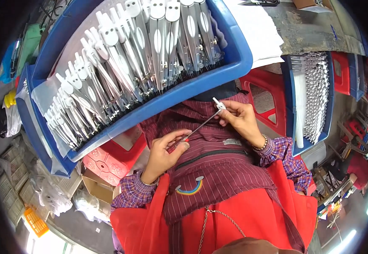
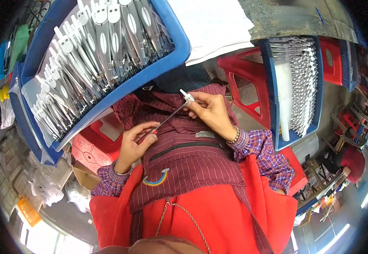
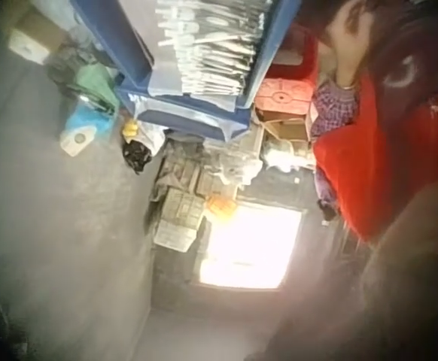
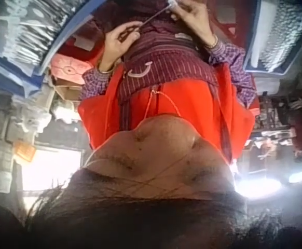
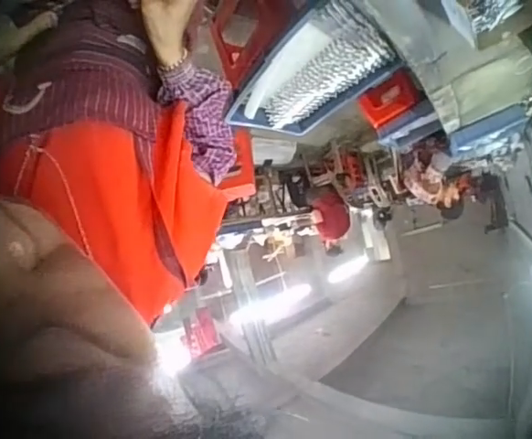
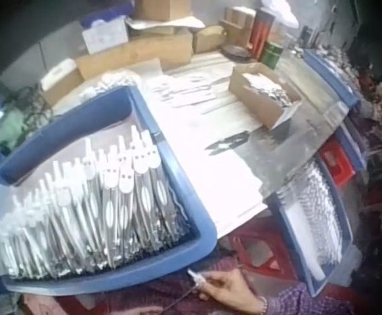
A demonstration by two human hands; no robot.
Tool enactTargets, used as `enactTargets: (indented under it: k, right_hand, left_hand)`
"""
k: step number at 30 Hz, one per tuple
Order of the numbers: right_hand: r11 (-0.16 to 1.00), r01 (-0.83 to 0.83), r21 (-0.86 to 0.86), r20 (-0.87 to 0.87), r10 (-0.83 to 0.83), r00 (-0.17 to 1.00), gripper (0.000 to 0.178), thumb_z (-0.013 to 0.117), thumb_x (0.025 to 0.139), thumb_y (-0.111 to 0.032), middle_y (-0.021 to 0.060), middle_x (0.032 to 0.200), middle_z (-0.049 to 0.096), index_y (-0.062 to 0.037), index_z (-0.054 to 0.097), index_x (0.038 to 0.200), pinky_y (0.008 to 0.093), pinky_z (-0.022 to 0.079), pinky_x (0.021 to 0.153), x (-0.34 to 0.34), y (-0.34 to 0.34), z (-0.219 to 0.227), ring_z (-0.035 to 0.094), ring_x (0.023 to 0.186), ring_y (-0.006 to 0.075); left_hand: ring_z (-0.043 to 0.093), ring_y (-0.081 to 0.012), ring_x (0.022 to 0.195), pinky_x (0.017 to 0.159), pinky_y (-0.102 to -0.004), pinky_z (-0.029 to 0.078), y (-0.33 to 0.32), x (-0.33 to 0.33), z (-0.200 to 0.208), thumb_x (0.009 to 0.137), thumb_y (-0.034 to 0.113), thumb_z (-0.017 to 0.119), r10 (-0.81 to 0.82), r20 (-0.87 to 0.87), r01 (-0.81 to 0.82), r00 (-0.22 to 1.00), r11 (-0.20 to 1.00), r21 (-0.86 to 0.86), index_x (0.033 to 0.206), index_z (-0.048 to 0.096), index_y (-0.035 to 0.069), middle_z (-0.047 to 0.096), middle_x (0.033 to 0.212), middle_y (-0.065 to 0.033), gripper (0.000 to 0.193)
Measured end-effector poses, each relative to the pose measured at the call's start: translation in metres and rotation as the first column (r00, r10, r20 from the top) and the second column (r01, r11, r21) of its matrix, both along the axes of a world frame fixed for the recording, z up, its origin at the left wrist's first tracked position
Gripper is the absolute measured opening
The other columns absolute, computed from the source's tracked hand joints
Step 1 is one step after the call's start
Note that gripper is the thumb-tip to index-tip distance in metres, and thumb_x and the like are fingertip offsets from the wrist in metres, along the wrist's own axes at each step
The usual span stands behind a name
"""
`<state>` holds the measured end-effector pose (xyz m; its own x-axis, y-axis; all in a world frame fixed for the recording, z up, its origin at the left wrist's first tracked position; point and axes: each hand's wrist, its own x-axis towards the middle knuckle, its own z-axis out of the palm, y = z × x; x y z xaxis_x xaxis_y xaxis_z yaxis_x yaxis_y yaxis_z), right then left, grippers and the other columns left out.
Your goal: Assembling small plastic and metal hardware components at a workstation.
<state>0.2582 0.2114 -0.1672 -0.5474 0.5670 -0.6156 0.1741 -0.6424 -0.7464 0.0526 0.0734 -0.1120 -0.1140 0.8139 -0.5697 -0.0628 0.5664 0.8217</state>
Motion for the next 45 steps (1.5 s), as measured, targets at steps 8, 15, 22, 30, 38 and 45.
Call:
enactTargets:
  k: [8, 15, 22, 30, 38, 45]
  right_hand:
    - [0.999, -0.042, 0.023, 0.058, 0.041, 0.997, 0.027, 0.059, 0.091, -0.007, 0.0085, 0.083, 0.067, 0.0066, 0.059, 0.114, 0.0203, 0.051, 0.059, -0.004, 0.002, -0.001, 0.06, 0.066, 0.0077]
    - [0.998, -0.044, 0.039, 0.058, 0.042, 0.997, 0.029, 0.06, 0.09, -0.007, 0.0086, 0.084, 0.067, 0.0067, 0.059, 0.115, 0.0205, 0.051, 0.06, -0.004, 0.003, 0.0, 0.06, 0.066, 0.0081]
    - [0.993, -0.068, 0.102, 0.085, 0.059, 0.995, 0.028, 0.06, 0.09, -0.009, 0.0083, 0.083, 0.068, 0.0063, 0.06, 0.114, 0.0207, 0.051, 0.061, -0.005, 0.001, -0.001, 0.061, 0.067, 0.008]
    - [0.845, -0.153, 0.512, 0.227, 0.039, 0.973, 0.023, 0.065, 0.083, -0.009, 0.0158, 0.065, 0.064, 0.0026, 0.066, 0.103, 0.0278, 0.047, 0.049, -0.008, -0.007, -0.001, 0.064, 0.054, 0.0151]
    - [0.753, -0.156, 0.639, 0.227, 0.008, 0.974, 0.022, 0.068, 0.08, -0.006, 0.0197, 0.066, 0.061, 0.0052, 0.066, 0.099, 0.0316, 0.045, 0.047, -0.01, -0.01, -0.007, 0.062, 0.052, 0.0257]
    - [0.695, -0.222, 0.684, 0.218, 0.096, 0.971, 0.014, 0.067, 0.08, -0.001, 0.0205, 0.064, 0.058, 0.0077, 0.064, 0.091, 0.0333, 0.045, 0.045, -0.013, -0.006, -0.006, 0.061, 0.053, 0.0293]
  left_hand:
    - [0.061, -0.006, 0.081, 0.073, -0.021, 0.049, 0.002, -0.004, 0.001, 0.082, 0.003, 0.065, -0.008, -0.015, 0.008, 1.0, 1.0, -0.009, 0.11, 0.063, -0.001, 0.067, 0.088, -0.0041, 0.029]
    - [0.062, -0.0077, 0.085, 0.078, -0.022, 0.049, 0.002, -0.004, 0.001, 0.083, 0.003, 0.065, 0.024, -0.013, -0.024, 1.0, 1.0, 0.005, 0.11, 0.062, -0.003, 0.067, 0.094, -0.006, 0.029]
    - [0.062, -0.0089, 0.086, 0.079, -0.023, 0.049, 0.002, -0.004, 0.0, 0.084, 0.003, 0.065, 0.006, 0.001, -0.006, 1.0, 1.0, -0.011, 0.111, 0.061, -0.005, 0.067, 0.097, -0.0068, 0.029]
    - [0.06, -0.0066, 0.072, 0.063, -0.0199, 0.049, 0.01, -0.006, 0.015, 0.087, 0.005, 0.06, 0.077, 0.153, -0.041, 0.985, 0.973, -0.226, 0.116, 0.058, -0.004, 0.066, 0.086, -0.0077, 0.029]
    - [0.039, -0.0046, 0.047, 0.039, -0.0163, 0.025, 0.037, -0.02, 0.032, 0.096, 0.02, 0.049, 0.423, 0.503, 0.014, 0.754, 0.755, -0.656, 0.128, 0.048, 0.002, 0.06, 0.089, -0.0049, 0.037]
    - [0.039, -0.0027, 0.049, 0.041, -0.0161, 0.027, 0.038, -0.02, 0.032, 0.096, 0.015, 0.05, 0.274, 0.384, 0.048, 0.882, 0.757, -0.652, 0.128, 0.053, 0.004, 0.06, 0.083, -0.0032, 0.034]
